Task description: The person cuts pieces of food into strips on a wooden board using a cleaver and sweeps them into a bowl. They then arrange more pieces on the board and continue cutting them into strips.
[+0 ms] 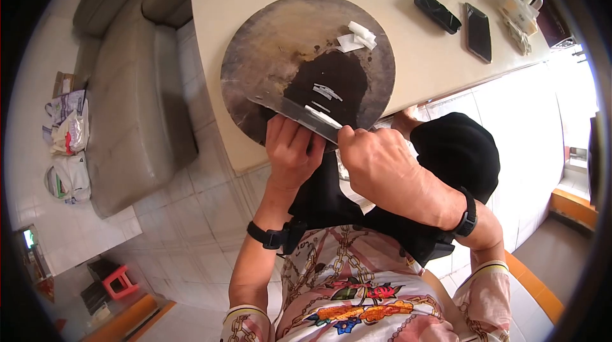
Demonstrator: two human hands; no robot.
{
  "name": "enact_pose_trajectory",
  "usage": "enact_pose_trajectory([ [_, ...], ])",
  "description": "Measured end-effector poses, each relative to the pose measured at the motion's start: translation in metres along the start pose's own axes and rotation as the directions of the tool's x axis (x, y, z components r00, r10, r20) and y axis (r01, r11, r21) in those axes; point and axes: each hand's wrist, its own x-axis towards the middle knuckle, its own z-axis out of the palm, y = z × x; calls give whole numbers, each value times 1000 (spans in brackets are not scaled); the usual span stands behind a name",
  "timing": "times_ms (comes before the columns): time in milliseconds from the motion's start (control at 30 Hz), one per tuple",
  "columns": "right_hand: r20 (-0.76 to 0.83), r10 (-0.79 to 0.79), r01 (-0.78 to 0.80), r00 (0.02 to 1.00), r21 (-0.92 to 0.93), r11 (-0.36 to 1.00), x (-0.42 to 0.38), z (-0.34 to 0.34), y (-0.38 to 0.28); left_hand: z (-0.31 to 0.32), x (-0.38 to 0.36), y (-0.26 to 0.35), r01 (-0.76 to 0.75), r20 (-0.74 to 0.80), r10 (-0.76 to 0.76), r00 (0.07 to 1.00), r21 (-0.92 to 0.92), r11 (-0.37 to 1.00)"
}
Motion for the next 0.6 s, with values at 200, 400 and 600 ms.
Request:
enact_pose_trajectory([
  [200, -31, -80, 74, 996, -152, 986, 15, 10, -7, -1, 2, 0, -32, 5, 32, 999, 5, 999],
  [400, -81, -57, 55, 995, -27, 998, 25, 11, -2, -3, -2, -3, -30, 54, 30, 998, 3, 1000],
  [600, -23, -43, 42, 999, -22, 999, 9, 1, -8, -2, -3, -1, 17, 16, -17, 1000, -5, 1000],
])
